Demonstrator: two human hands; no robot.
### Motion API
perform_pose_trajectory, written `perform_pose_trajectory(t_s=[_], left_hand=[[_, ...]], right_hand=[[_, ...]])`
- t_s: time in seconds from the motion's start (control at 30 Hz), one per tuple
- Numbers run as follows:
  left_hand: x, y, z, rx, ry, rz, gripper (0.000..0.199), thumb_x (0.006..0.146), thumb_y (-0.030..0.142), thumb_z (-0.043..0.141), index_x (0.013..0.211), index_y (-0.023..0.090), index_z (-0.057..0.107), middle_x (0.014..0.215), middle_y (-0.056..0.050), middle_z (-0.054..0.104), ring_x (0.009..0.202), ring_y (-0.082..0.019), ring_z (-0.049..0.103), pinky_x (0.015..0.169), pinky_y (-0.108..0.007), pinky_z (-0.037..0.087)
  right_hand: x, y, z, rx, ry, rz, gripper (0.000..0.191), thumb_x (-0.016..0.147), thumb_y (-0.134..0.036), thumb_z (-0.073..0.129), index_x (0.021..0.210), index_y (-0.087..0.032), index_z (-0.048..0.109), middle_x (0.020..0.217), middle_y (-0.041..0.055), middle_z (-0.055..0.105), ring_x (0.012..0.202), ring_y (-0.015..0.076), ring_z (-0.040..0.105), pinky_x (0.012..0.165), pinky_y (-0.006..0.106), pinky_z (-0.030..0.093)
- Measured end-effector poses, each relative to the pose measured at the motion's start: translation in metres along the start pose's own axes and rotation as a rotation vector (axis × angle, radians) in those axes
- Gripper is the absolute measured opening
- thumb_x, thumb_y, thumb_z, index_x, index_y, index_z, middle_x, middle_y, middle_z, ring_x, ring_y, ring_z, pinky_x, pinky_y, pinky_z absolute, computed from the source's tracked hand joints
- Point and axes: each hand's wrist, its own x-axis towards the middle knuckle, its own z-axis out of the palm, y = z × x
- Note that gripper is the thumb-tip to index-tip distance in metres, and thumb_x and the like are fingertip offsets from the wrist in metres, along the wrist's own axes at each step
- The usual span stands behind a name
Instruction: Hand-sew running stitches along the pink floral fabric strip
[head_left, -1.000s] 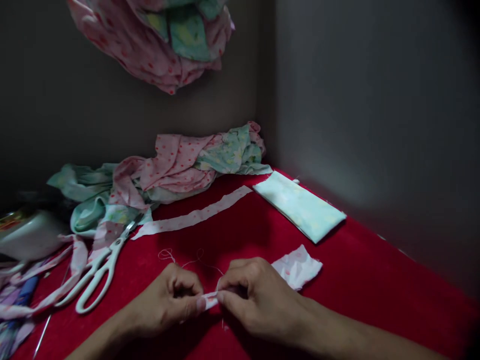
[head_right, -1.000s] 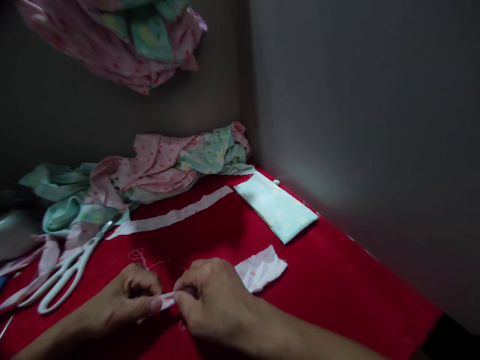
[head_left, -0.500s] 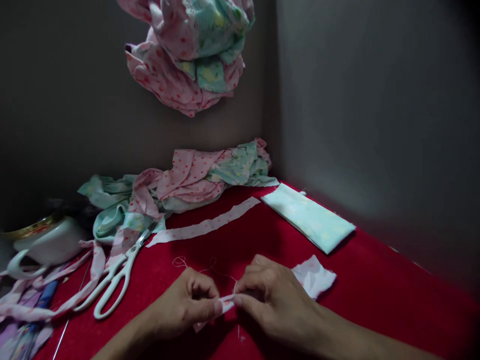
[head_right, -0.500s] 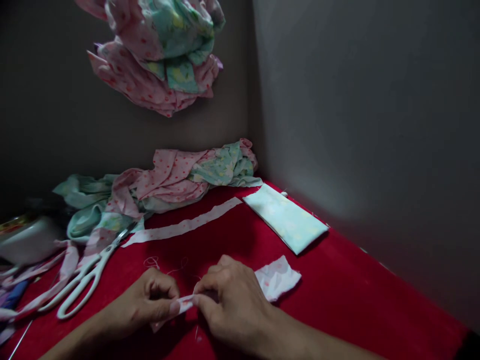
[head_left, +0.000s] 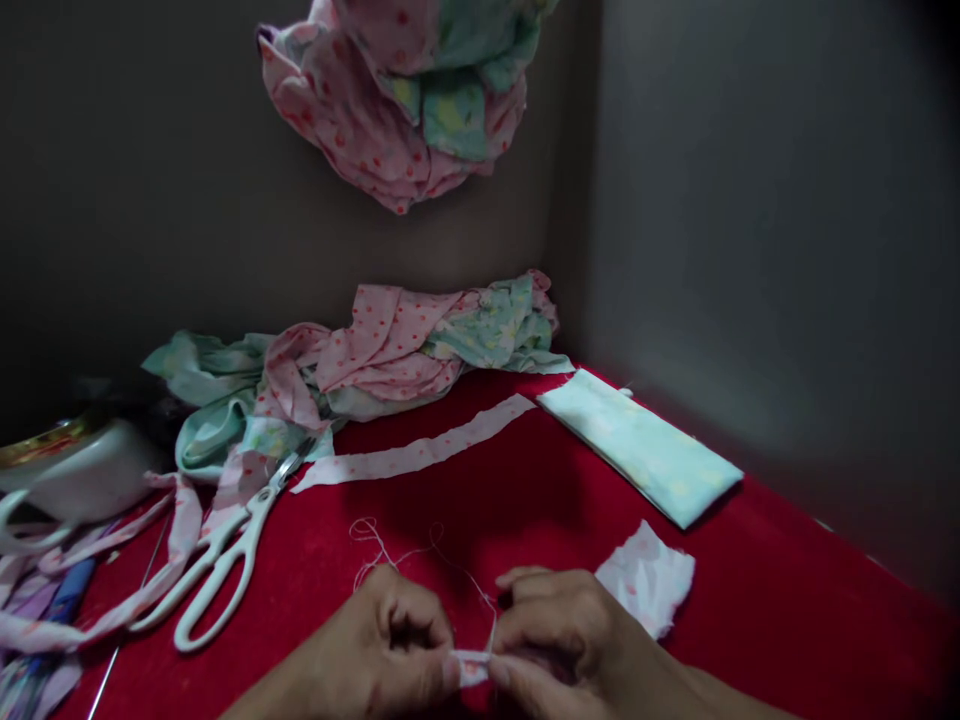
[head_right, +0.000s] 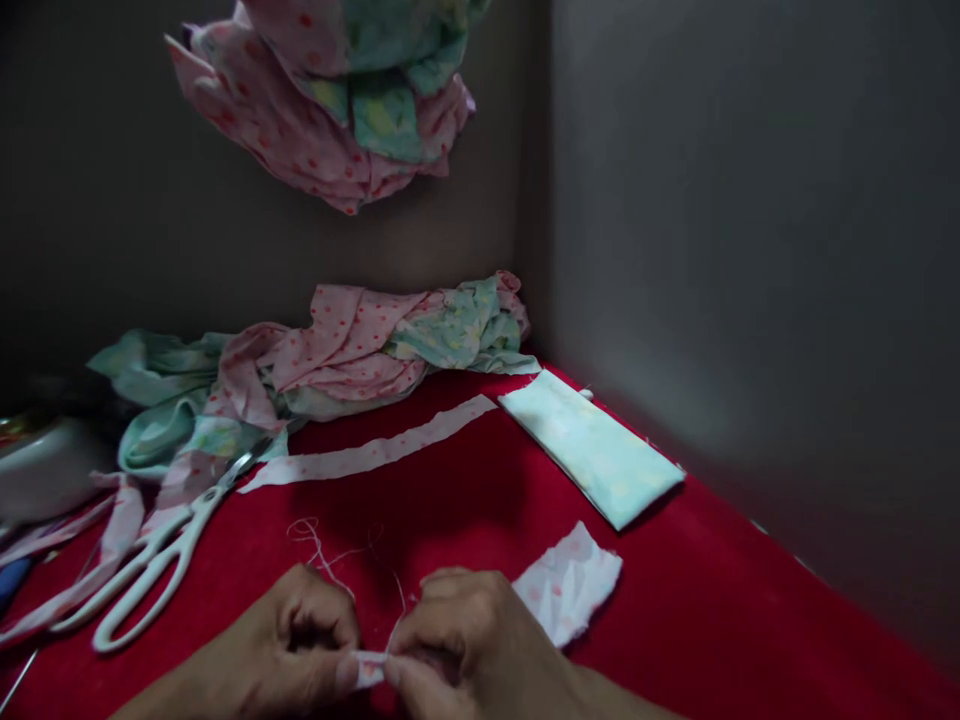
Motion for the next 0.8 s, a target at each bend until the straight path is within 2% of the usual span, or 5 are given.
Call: perform_pose_trajectory(t_s=[0.17,0.3,0.43,0.67,0.8], left_hand=[[-0.0008,0.0015,0.0006,-0.035,-0.015,0.006,0.03,0.071,0.037,0.07,0.06,0.01,0.063,0.048,0.006,0.038,0.045,-0.006,0.027,0.041,-0.019,0.018],[-0.0015,0.0031,0.0017,-0.052,-0.003,0.001,0.03,0.072,0.039,0.069,0.064,0.01,0.066,0.047,0.006,0.04,0.042,-0.006,0.028,0.039,-0.018,0.019],[-0.0037,0.0046,0.0045,-0.022,0.023,0.034,0.036,0.072,0.043,0.069,0.06,0.009,0.064,0.047,0.006,0.037,0.043,-0.006,0.027,0.039,-0.018,0.019],[-0.0029,0.0003,0.0034,0.007,0.037,0.072,0.038,0.072,0.045,0.068,0.06,0.01,0.063,0.046,0.005,0.041,0.042,-0.006,0.031,0.039,-0.017,0.021],[-0.0016,-0.0008,0.0025,0.006,0.032,0.057,0.037,0.072,0.045,0.069,0.06,0.01,0.064,0.044,0.005,0.041,0.04,-0.006,0.032,0.038,-0.017,0.021]], right_hand=[[-0.0011,-0.0018,-0.0011,0.042,-0.011,0.136,0.017,0.079,-0.017,0.058,0.072,-0.015,0.073,0.057,-0.0005,0.054,0.051,0.0095,0.046,0.047,0.02,0.032],[0.0028,0.001,0.0001,0.131,-0.029,0.313,0.014,0.077,-0.018,0.061,0.071,-0.017,0.073,0.059,-0.001,0.055,0.053,0.0098,0.046,0.047,0.02,0.032],[0.0031,0.0036,0.0032,0.205,-0.038,0.421,0.012,0.076,-0.018,0.061,0.072,-0.014,0.071,0.064,0.0002,0.056,0.056,0.0101,0.048,0.049,0.019,0.033],[0.0047,0.0026,0.0018,0.304,-0.038,0.473,0.01,0.072,-0.018,0.062,0.072,-0.011,0.069,0.06,-0.0007,0.054,0.054,0.0095,0.044,0.047,0.019,0.03],[0.0062,0.003,0.0,0.284,-0.026,0.449,0.01,0.07,-0.019,0.063,0.07,-0.011,0.07,0.062,0.0002,0.054,0.055,0.0098,0.044,0.047,0.02,0.03]])
